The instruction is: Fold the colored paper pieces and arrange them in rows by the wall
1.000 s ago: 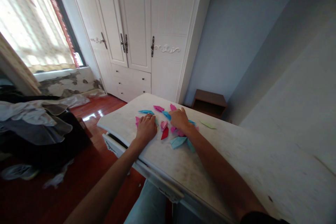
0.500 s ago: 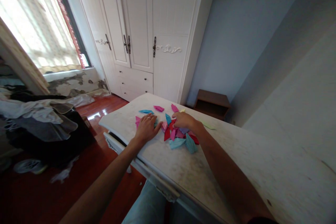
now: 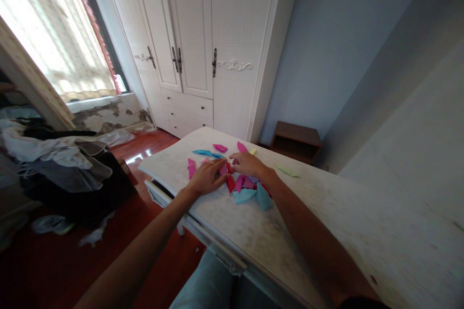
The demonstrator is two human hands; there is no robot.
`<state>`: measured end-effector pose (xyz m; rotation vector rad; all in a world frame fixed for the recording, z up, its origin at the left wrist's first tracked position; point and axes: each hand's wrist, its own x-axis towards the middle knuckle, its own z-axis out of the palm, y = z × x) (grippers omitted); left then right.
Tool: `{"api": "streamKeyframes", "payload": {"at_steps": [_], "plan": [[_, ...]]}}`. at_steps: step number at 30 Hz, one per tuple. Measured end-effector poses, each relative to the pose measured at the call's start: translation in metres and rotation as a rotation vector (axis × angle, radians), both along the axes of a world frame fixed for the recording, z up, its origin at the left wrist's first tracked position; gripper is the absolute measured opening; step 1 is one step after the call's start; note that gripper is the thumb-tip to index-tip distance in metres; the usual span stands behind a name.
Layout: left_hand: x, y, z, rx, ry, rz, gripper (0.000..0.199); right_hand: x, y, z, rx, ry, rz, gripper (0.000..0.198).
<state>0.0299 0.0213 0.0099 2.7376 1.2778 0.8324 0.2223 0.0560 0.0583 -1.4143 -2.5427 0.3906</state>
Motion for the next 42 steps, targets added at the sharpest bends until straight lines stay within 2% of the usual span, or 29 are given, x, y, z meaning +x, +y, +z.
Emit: {"api": "streamKeyframes", "payload": {"at_steps": [7, 10, 16, 23, 27, 31, 34, 38, 42], "plan": [[-0.001, 0.0, -0.001, 0.012, -0.047, 0.071, 0.047, -0.011, -0.005, -0.01, 0.054, -0.035, -0.06, 0.024], [0.0, -0.001, 0.0, 0.018, -0.066, 0.12, 0.042, -0.015, -0.004, -0.011, 0.071, -0.035, -0.074, 0.025], [0.002, -0.002, 0.002, 0.025, -0.077, 0.167, 0.037, -0.032, 0.003, -0.013, 0.227, -0.08, -0.078, 0.031], [0.0, -0.002, 0.001, 0.012, -0.111, 0.155, 0.038, -0.037, 0.003, -0.019, 0.264, -0.14, -0.108, 0.026], [-0.001, -0.003, 0.001, 0.005, -0.173, 0.167, 0.039, -0.03, 0.006, -0.013, 0.267, -0.088, -0.163, 0.029], [-0.002, -0.007, 0.003, 0.017, -0.225, 0.163, 0.036, -0.013, 0.014, 0.003, 0.254, 0.044, -0.271, 0.028], [-0.003, -0.011, 0.006, 0.047, -0.281, 0.151, 0.033, 0.005, 0.017, 0.014, 0.216, 0.066, -0.338, 0.027], [-0.005, -0.014, 0.008, 0.088, -0.377, 0.159, 0.032, 0.024, 0.012, 0.018, 0.097, -0.027, -0.269, 0.02], [-0.006, -0.014, 0.007, 0.103, -0.392, 0.179, 0.033, 0.04, 0.003, 0.025, 0.147, -0.001, -0.289, 0.022]]}}
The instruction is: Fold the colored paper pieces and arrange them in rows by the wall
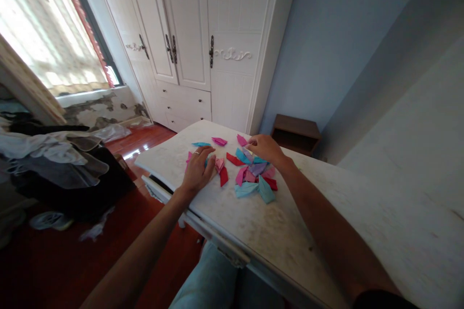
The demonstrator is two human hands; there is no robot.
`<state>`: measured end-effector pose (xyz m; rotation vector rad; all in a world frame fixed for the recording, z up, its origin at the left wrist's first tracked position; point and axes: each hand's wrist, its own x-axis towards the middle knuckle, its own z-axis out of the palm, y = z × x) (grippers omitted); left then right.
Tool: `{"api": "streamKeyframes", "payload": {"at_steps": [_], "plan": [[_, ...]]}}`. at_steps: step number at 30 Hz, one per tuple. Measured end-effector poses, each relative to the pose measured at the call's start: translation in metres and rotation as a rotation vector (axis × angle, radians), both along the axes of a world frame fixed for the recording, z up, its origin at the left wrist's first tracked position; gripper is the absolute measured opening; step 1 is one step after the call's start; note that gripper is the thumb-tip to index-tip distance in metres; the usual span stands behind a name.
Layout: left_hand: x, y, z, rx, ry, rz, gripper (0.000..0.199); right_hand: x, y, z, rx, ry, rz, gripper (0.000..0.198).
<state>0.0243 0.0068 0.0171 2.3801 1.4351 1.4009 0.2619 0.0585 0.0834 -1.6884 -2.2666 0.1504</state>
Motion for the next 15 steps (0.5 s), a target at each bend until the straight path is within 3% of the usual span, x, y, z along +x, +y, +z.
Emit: {"api": "streamKeyframes", "payload": {"at_steps": [3, 6, 11, 15], "plan": [[0.0, 0.0, -0.001, 0.0, 0.085, -0.008, 0.035, 0.016, -0.005, 0.01, -0.024, 0.018, -0.043, 0.026], [0.001, 0.0, -0.002, -0.007, 0.252, -0.109, 0.04, 0.035, -0.009, 0.016, -0.162, -0.022, -0.061, 0.032], [0.007, 0.002, 0.0, -0.058, 0.442, -0.31, 0.044, 0.059, -0.016, 0.004, -0.354, -0.089, -0.041, 0.042], [0.012, 0.003, 0.001, -0.126, 0.516, -0.312, 0.043, 0.052, -0.023, -0.01, -0.206, -0.123, -0.005, 0.03]]}}
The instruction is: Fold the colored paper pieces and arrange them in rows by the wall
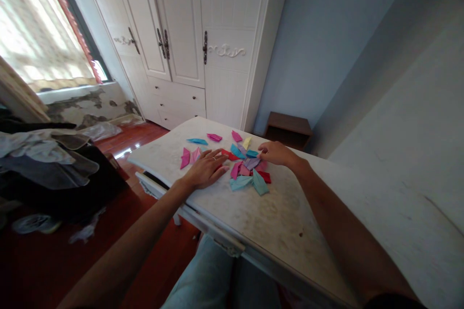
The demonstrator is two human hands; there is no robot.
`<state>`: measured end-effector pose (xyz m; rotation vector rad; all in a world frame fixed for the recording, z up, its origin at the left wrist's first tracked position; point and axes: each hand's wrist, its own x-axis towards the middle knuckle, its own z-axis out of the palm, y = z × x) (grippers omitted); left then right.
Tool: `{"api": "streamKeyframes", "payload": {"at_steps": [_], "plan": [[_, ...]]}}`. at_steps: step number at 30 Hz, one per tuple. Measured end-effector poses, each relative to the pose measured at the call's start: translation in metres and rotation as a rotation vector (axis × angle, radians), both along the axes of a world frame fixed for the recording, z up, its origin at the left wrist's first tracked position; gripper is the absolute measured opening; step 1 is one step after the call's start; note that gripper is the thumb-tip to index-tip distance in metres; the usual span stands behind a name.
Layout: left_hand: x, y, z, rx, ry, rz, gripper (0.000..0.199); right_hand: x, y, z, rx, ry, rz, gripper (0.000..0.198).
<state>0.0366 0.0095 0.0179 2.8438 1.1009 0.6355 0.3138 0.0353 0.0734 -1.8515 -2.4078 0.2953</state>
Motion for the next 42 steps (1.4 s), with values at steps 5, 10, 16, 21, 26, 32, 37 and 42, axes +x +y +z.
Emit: {"api": "streamKeyframes", "payload": {"at_steps": [5, 10, 16, 21, 26, 32, 37, 42], "plan": [[0.002, -0.001, 0.0, 0.006, 0.015, 0.03, 0.046, -0.033, -0.001, -0.014, 0.241, -0.012, 0.034, 0.027], [0.003, -0.001, -0.001, 0.045, 0.007, -0.024, 0.049, -0.059, 0.005, -0.025, 0.23, -0.052, 0.038, 0.032], [0.006, 0.001, -0.001, 0.017, 0.064, -0.094, 0.046, -0.067, 0.01, -0.027, 0.259, 0.067, 0.048, 0.021], [0.005, -0.001, -0.002, 0.023, -0.008, 0.022, 0.043, -0.049, 0.018, -0.014, 0.229, 0.316, 0.005, 0.021], [0.004, -0.001, -0.008, 0.069, -0.064, 0.13, 0.04, 0.0, 0.027, -0.01, 0.227, 0.332, -0.2, 0.022], [0.004, -0.003, -0.008, 0.113, -0.107, 0.156, 0.043, 0.046, 0.023, -0.013, -0.055, 0.226, -0.242, 0.013], [0.003, -0.01, -0.003, 0.16, -0.137, 0.197, 0.039, 0.057, 0.016, -0.001, -0.157, 0.168, -0.238, 0.018], [0.002, -0.028, -0.002, 0.211, -0.202, 0.344, 0.035, 0.073, 0.016, 0.002, 0.03, -0.006, -0.309, 0.019]]}}
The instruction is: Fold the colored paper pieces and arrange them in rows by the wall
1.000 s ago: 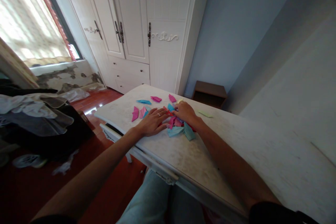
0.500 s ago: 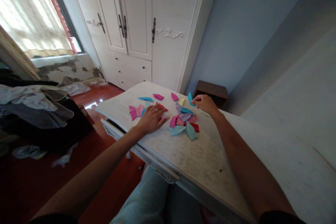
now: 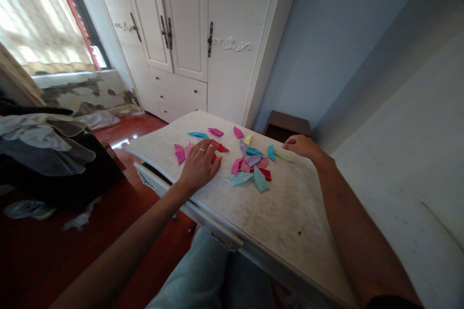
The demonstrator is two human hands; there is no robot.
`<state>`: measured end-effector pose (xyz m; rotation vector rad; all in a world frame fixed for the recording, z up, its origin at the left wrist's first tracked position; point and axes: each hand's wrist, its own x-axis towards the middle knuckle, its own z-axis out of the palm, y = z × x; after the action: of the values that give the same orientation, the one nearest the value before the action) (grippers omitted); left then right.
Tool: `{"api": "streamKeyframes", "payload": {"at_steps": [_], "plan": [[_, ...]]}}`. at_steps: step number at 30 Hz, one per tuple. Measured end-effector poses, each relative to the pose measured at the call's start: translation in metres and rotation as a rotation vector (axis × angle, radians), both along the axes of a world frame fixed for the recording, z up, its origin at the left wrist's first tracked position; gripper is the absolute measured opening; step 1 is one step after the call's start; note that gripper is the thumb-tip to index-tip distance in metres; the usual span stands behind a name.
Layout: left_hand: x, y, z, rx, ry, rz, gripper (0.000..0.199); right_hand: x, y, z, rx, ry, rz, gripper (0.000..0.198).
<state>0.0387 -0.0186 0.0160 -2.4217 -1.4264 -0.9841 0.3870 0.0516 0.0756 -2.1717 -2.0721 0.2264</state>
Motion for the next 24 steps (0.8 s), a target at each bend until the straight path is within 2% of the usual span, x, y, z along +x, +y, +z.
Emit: {"api": "streamKeyframes", "payload": {"at_steps": [5, 8, 14, 17, 19, 21, 24], "plan": [[-0.001, -0.011, -0.004, -0.065, -0.04, 0.369, 0.044, 0.001, -0.006, -0.007, -0.185, -0.072, -0.031, 0.021], [-0.003, -0.008, -0.006, -0.172, 0.031, 0.467, 0.045, -0.008, -0.014, -0.008, -0.236, -0.011, -0.02, 0.028], [-0.009, 0.006, -0.011, -0.277, 0.169, 0.407, 0.06, -0.025, -0.032, -0.005, -0.402, 0.185, -0.02, 0.057], [-0.015, 0.016, -0.014, -0.337, 0.178, 0.358, 0.071, -0.032, -0.04, -0.005, -0.462, 0.197, 0.048, 0.066], [-0.02, 0.024, -0.016, -0.328, 0.149, 0.313, 0.076, -0.037, -0.045, -0.003, -0.465, 0.166, 0.103, 0.06], [-0.03, 0.033, -0.019, -0.278, 0.097, 0.269, 0.074, -0.044, -0.049, 0.001, -0.473, 0.13, 0.152, 0.044], [-0.05, 0.049, -0.025, -0.167, 0.078, 0.186, 0.053, -0.056, -0.056, 0.008, -0.507, 0.144, 0.33, 0.019]]}}
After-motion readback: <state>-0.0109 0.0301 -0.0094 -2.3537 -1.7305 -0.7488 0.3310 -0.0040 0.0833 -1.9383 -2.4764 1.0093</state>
